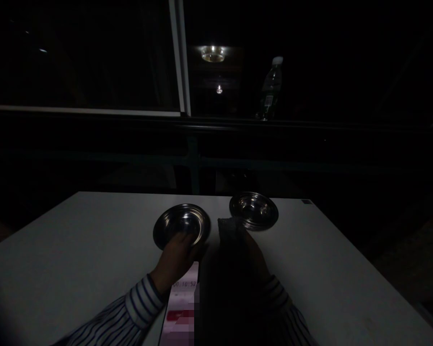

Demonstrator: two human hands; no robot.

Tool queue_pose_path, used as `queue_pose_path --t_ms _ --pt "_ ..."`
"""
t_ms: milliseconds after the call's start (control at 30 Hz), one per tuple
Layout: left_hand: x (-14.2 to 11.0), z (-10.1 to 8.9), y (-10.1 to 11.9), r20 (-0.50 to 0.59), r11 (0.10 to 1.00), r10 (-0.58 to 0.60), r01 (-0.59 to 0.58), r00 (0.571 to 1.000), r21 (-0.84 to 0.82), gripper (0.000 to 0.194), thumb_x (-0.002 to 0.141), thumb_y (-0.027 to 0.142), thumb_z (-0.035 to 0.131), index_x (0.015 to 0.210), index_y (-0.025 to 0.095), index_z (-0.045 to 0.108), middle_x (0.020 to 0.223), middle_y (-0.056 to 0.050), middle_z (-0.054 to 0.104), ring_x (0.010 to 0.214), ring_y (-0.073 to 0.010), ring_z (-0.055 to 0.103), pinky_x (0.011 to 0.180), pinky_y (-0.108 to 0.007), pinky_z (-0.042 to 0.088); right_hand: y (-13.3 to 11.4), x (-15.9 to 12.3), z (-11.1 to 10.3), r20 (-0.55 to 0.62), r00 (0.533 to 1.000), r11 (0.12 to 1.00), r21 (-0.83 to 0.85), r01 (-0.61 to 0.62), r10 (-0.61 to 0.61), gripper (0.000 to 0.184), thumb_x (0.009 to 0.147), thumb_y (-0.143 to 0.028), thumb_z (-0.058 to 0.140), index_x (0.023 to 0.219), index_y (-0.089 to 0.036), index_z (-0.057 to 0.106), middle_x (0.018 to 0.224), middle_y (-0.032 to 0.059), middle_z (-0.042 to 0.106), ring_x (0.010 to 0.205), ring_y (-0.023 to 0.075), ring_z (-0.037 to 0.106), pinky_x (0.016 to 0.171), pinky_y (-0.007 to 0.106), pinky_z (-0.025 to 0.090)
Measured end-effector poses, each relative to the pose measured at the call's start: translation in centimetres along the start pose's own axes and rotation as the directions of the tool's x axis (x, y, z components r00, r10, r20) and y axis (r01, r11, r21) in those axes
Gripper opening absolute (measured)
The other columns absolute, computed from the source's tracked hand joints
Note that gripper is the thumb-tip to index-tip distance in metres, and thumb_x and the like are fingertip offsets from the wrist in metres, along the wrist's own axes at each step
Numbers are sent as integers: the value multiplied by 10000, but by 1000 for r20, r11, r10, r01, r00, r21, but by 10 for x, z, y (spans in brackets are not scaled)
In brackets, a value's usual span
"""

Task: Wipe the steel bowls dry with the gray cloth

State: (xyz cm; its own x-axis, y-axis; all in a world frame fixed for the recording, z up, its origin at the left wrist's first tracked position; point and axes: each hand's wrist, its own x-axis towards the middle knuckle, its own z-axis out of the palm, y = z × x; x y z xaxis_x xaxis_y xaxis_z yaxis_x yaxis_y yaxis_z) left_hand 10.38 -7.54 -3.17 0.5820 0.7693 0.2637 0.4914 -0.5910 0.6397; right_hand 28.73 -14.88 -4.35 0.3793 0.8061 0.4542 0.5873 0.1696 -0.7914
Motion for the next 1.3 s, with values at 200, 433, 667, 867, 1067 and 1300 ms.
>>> queue_pose_path --t_ms 200,433,667,867,1067,1300 --pt "-4 -13 43 136 655 -179 222 974 -722 269 753 346 523 923 164 625 872 -67 663 813 -193 604 686 -276 450 -9 -5 25 48 992 992 42 117 -119 323 790 -377 460 1050 -225 577 1092 62 597 1053 223 525 911 389 421" --pt "-8 -28 52 155 247 -361 255 920 -935 286 690 320 614 893 120 636 799 -64 675 741 -177 619 674 -265 458 -55 -9 49 67 994 990 120 73 -81 424 846 -365 364 1239 -211 397 1206 86 518 1107 213 491 904 370 438" --pt "-6 -42 50 242 -62 -529 247 814 -967 200 718 266 561 856 129 605 763 -69 659 710 -168 623 586 -243 484 -60 -26 50 -28 947 936 -165 310 -319 527 720 -400 568 1195 -195 467 1289 138 424 1179 305 396 932 492 380" --pt "-8 -46 57 298 -130 -460 268 837 -955 150 750 265 524 812 141 582 782 -73 649 717 -150 623 613 -239 504 -65 -20 34 155 947 942 -145 303 -280 300 785 -312 482 1057 -247 593 1196 94 536 1068 254 519 866 423 450" --pt "-9 -54 48 236 26 -468 280 852 -960 143 704 245 573 767 119 595 658 -38 637 547 -118 586 532 -229 459 -83 -10 9 150 985 950 285 -128 88 247 780 -358 501 912 -190 623 919 65 667 859 206 619 743 337 504" --pt "-9 -70 28 -83 643 -416 228 906 -731 358 629 354 631 900 121 617 812 -76 659 750 -204 606 665 -304 455 -96 20 -27 95 954 833 467 -296 286 320 681 -438 612 840 -161 621 774 41 672 717 200 623 623 295 481"
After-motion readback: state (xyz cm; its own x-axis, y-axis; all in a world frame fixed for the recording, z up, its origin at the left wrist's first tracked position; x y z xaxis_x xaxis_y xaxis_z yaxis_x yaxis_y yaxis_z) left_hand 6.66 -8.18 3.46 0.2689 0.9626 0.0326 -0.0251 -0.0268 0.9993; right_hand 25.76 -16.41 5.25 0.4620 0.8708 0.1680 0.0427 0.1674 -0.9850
